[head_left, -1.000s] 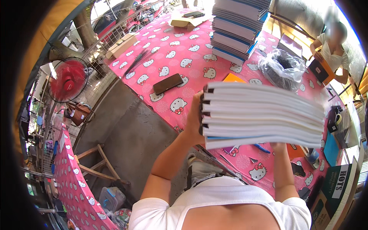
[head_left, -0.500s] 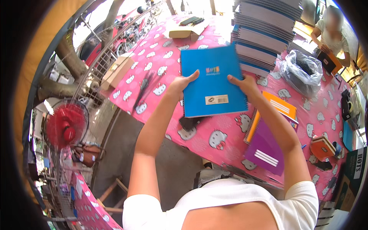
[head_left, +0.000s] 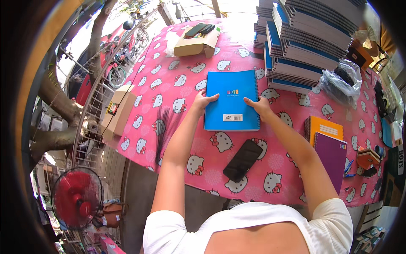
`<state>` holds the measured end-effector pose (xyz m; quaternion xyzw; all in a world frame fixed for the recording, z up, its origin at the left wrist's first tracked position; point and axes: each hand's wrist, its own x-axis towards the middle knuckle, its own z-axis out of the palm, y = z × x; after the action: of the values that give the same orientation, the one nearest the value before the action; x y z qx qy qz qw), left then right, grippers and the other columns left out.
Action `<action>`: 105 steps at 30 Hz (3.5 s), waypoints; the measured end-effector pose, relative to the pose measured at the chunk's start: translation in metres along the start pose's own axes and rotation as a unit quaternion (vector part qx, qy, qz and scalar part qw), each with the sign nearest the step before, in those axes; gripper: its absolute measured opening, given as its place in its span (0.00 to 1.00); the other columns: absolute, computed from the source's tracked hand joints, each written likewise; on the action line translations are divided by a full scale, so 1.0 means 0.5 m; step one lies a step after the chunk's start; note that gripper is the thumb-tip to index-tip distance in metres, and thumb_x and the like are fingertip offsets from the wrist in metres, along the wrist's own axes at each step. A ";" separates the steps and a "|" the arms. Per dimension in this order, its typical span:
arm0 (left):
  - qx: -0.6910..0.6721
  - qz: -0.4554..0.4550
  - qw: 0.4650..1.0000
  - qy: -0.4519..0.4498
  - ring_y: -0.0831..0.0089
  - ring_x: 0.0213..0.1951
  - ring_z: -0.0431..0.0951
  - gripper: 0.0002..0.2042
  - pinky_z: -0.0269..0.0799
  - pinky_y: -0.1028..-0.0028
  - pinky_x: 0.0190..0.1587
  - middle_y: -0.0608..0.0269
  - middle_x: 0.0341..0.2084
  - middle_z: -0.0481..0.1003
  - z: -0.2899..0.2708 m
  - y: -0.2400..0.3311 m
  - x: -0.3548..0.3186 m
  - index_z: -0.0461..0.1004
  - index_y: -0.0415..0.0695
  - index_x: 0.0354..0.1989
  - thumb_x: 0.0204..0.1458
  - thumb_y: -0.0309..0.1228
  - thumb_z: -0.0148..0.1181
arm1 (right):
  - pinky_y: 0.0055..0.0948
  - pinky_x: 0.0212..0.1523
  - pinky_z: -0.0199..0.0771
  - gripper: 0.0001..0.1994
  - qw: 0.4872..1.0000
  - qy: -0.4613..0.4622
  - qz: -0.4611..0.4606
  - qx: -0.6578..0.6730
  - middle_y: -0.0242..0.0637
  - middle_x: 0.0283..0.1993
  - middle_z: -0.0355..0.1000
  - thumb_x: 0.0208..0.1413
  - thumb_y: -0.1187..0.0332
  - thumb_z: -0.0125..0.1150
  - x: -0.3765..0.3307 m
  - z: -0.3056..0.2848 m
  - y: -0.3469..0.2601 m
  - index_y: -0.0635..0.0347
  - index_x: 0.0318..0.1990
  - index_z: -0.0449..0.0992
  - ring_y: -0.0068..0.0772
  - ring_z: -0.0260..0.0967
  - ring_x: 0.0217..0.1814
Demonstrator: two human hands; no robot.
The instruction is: The person organizes and stacks notebooks by hand on a table, trims their spiral edges with a blue tool, and places the completed stacks into a cardboard box.
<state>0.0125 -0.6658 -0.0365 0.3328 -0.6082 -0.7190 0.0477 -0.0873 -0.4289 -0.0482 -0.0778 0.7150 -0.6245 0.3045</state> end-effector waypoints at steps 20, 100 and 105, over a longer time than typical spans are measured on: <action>-0.472 -0.231 0.834 0.169 0.57 0.67 0.38 0.51 0.34 0.38 0.62 0.57 0.66 0.43 0.085 -0.063 -0.223 0.41 0.45 0.67 0.40 0.46 0.71 | 0.41 0.36 0.78 0.33 0.987 0.092 0.087 0.095 0.54 0.41 0.72 0.40 0.55 0.74 0.140 0.022 -0.059 0.80 0.43 0.70 0.44 0.74 0.38; -0.156 -0.075 0.932 -0.318 0.62 0.62 0.59 0.31 0.58 0.59 0.61 0.50 0.61 0.58 0.587 -0.276 -0.477 0.45 0.46 0.67 0.60 0.46 0.46 | 0.33 0.45 0.76 0.18 0.951 0.047 0.164 0.257 0.44 0.41 0.73 0.54 0.60 0.60 -0.600 -0.619 0.199 0.66 0.44 0.71 0.34 0.74 0.42; 0.055 0.144 0.868 -0.472 0.50 0.67 0.47 0.62 0.47 0.53 0.64 0.45 0.67 0.40 0.405 -0.328 -0.527 0.20 0.51 0.67 0.38 0.49 0.70 | 0.36 0.43 0.76 0.13 0.911 0.054 0.246 0.326 0.39 0.38 0.75 0.52 0.64 0.58 -0.684 -0.586 0.122 0.61 0.42 0.73 0.34 0.75 0.37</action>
<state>0.1629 -0.3286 -0.0667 -0.1356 -0.6379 -0.7408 -0.1609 0.0477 -0.0005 0.0204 0.2377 0.4835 -0.7317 0.4177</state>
